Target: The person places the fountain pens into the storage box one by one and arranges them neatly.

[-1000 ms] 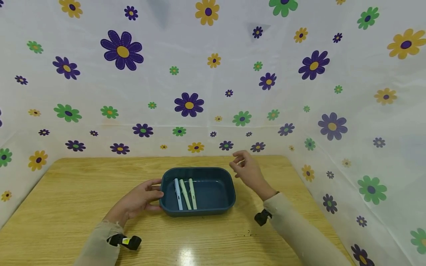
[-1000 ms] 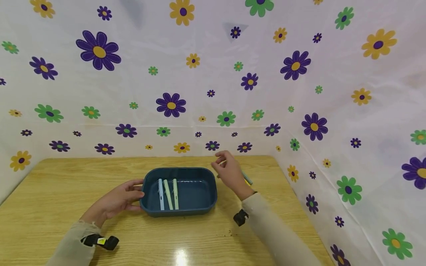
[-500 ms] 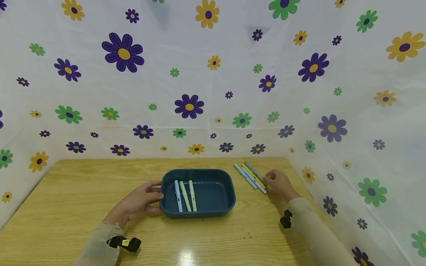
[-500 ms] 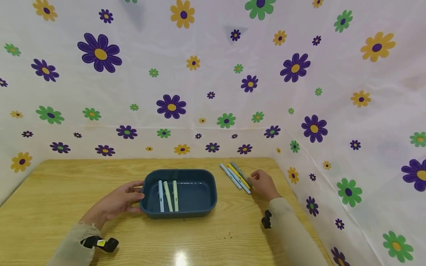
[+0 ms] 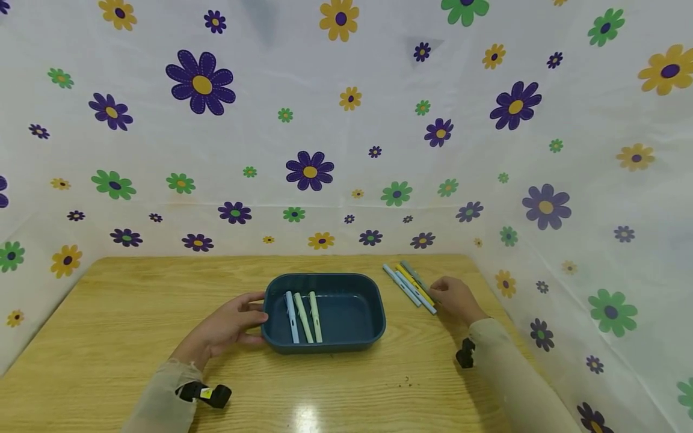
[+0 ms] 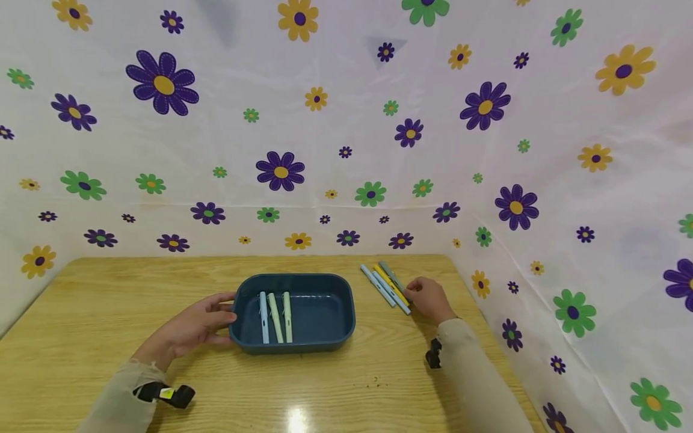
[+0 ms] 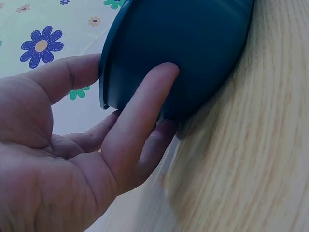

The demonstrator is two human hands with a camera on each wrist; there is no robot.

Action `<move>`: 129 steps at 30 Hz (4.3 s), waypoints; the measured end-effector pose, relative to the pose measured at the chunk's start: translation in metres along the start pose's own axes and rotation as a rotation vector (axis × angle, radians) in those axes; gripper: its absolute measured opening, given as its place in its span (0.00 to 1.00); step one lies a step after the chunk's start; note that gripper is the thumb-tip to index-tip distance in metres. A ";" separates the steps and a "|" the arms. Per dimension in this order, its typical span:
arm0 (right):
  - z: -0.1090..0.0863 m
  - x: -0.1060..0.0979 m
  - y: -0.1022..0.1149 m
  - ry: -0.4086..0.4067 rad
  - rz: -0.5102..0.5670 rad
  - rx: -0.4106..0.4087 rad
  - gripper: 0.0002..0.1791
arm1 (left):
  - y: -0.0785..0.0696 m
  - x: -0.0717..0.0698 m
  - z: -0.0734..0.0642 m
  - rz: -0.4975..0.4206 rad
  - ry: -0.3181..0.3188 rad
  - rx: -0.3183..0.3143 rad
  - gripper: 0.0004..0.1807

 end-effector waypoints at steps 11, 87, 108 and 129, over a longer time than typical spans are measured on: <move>-0.003 -0.008 -0.005 0.001 -0.097 -0.035 0.11 | 0.001 0.000 -0.001 -0.001 0.001 -0.002 0.41; 0.005 -0.007 0.008 0.175 -0.052 0.044 0.15 | 0.004 -0.002 0.001 0.000 0.014 0.004 0.42; 0.000 -0.009 0.015 0.200 -0.103 0.041 0.15 | 0.003 -0.001 -0.001 0.000 0.010 -0.005 0.42; -0.002 -0.014 -0.015 0.155 -0.120 0.001 0.14 | 0.004 0.000 0.002 0.011 0.011 -0.005 0.42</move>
Point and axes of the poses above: each hand's wrist, its own z-axis towards the middle knuckle, its own x-axis out of the palm, y = z × x, the point moved 7 cm from there along z, towards the middle knuckle, and after that the axes turned 13 degrees about -z, right-handed, at the moved point
